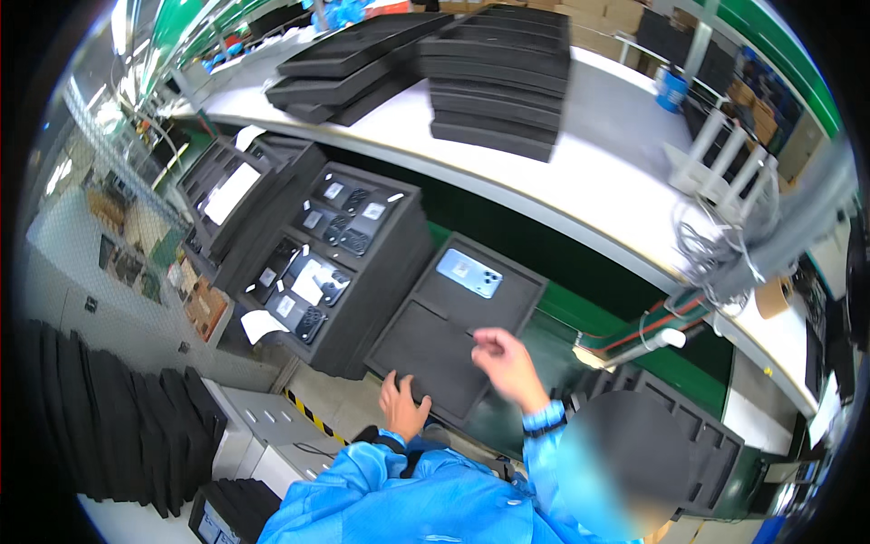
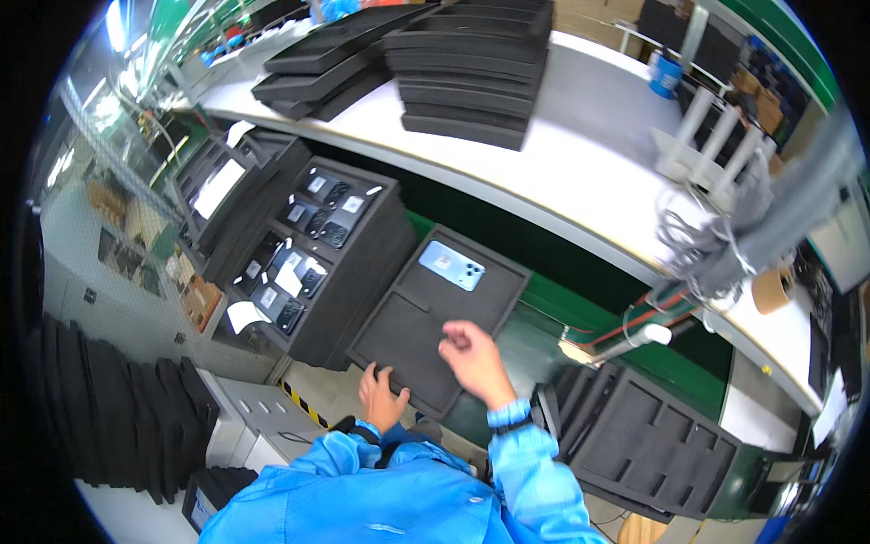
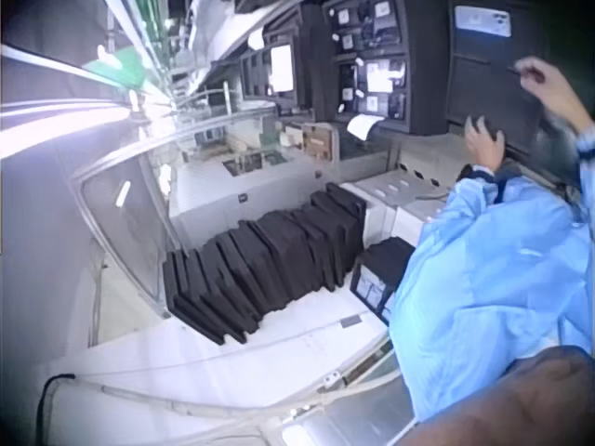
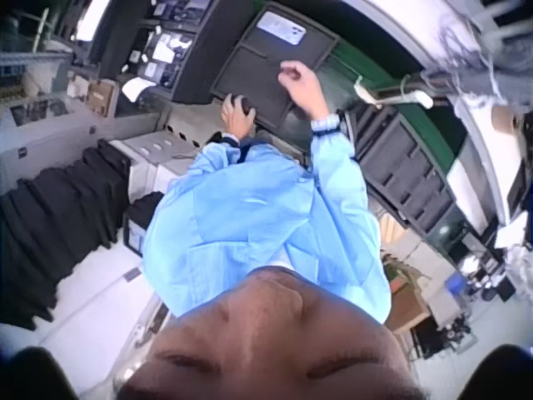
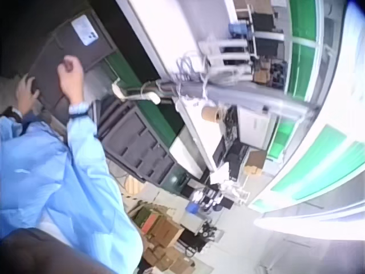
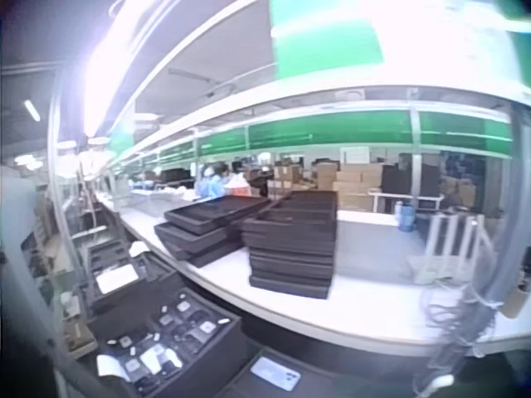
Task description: Sorting and scanning smartphones on a factory assembly line.
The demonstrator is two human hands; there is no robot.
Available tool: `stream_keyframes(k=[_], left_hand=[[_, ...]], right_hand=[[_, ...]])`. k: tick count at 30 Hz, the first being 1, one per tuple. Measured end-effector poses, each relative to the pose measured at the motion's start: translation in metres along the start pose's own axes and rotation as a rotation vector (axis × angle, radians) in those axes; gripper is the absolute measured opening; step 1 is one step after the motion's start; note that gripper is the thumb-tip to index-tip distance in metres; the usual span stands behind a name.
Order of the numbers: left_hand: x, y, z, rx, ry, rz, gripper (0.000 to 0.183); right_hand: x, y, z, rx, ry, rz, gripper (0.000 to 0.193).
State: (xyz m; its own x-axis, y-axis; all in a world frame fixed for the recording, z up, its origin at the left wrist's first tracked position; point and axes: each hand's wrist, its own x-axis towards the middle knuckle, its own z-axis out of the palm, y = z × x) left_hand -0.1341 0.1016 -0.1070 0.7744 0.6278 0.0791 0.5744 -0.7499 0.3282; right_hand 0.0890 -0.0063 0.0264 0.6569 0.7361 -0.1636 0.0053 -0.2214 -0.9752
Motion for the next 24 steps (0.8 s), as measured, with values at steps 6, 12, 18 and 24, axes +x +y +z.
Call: stream_keyframes(k=[6,12,18,24], left_hand=[[0.037,-0.032,-0.017,-1.215,-0.083,-1.112,0.072],[0.045,-0.064,0.004,-1.253,-0.181,-1.017,0.05],[0.05,-0.036,-0.031,-1.502,-0.057,-1.149,0.057],[0.014,-0.016,-0.122,-1.572,0.135,-0.766,0.046]], right_hand=[[0.193,0.096,0.067,-0.813,0.307,-0.017,0.073],[0.249,0.089,0.085,-1.079,0.189,0.145,0.101],[0.218,0.034,0.046,-1.054,0.421,-0.017,0.033],[0.046,-0.044,0.054,-0.25,0.818,-0.234,0.03]])
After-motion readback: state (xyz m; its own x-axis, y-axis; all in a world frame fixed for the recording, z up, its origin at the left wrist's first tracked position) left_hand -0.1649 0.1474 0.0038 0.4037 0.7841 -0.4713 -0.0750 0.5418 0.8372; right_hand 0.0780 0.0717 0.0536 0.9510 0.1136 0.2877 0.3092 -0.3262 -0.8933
